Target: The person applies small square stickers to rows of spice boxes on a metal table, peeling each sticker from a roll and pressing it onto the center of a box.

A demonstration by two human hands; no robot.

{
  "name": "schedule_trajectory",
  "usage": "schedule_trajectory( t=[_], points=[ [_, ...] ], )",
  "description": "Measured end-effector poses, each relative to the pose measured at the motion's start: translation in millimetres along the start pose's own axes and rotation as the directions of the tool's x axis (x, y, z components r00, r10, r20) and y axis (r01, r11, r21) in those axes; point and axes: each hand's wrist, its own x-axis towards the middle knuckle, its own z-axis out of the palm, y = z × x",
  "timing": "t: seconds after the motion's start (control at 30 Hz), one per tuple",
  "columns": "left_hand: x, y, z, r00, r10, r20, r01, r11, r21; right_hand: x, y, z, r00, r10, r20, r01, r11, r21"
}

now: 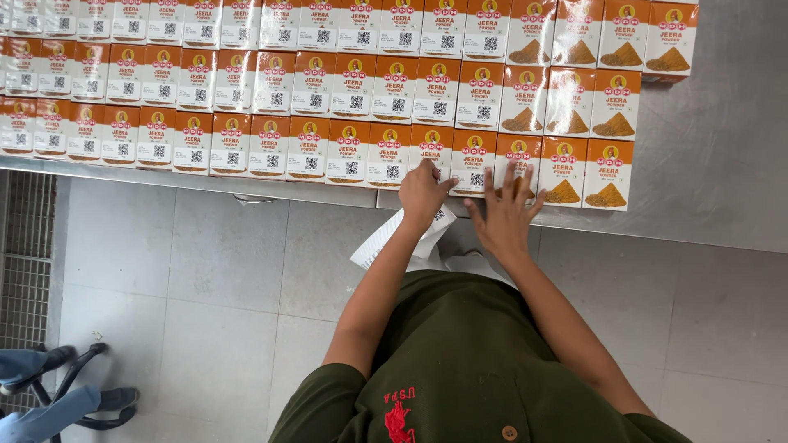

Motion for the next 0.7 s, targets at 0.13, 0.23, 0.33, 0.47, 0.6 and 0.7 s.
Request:
schedule_trajectory(
  t=[0.13, 0.23, 0.33, 0.47, 0.6, 0.7],
  points=[
    [1, -1, -1, 1.0, 0.015, -0.012, -0.015, 1.0, -0.005, -2, 7, 2, 1.0, 0.001, 0.002, -0.001, 1.0, 0.002],
    [3, -5, -4, 0.999, 0.017, 0.039, -0.015, 0.999, -0.05, -6, 10, 1, 1.0, -0.022, -0.013, 0.023, 0.999, 0.029],
    [2, 0, -13, 0.996, 0.039, 0.079, -0.031, 0.995, -0.099, -17, 1, -26, 0.986, -0.094, -0.137, 0.127, 0.958, 0.259],
    [-8, 17, -26, 0.993, -0.028, 0.114, 0.054, 0.972, -0.23, -27, -27, -73, 0.914, -0.317, -0.254, 0.395, 0.841, 0.371],
    [-25, 48, -44, 0.997, -0.034, 0.068, 0.056, 0.937, -0.345, -37, -28, -59, 0.942, -0.213, -0.26, 0.327, 0.755, 0.569],
    [-33, 68, -62, 0.993, -0.065, 0.102, 0.102, 0.903, -0.417, -37, -31, -79, 0.924, -0.189, -0.332, 0.355, 0.746, 0.563]
  ],
)
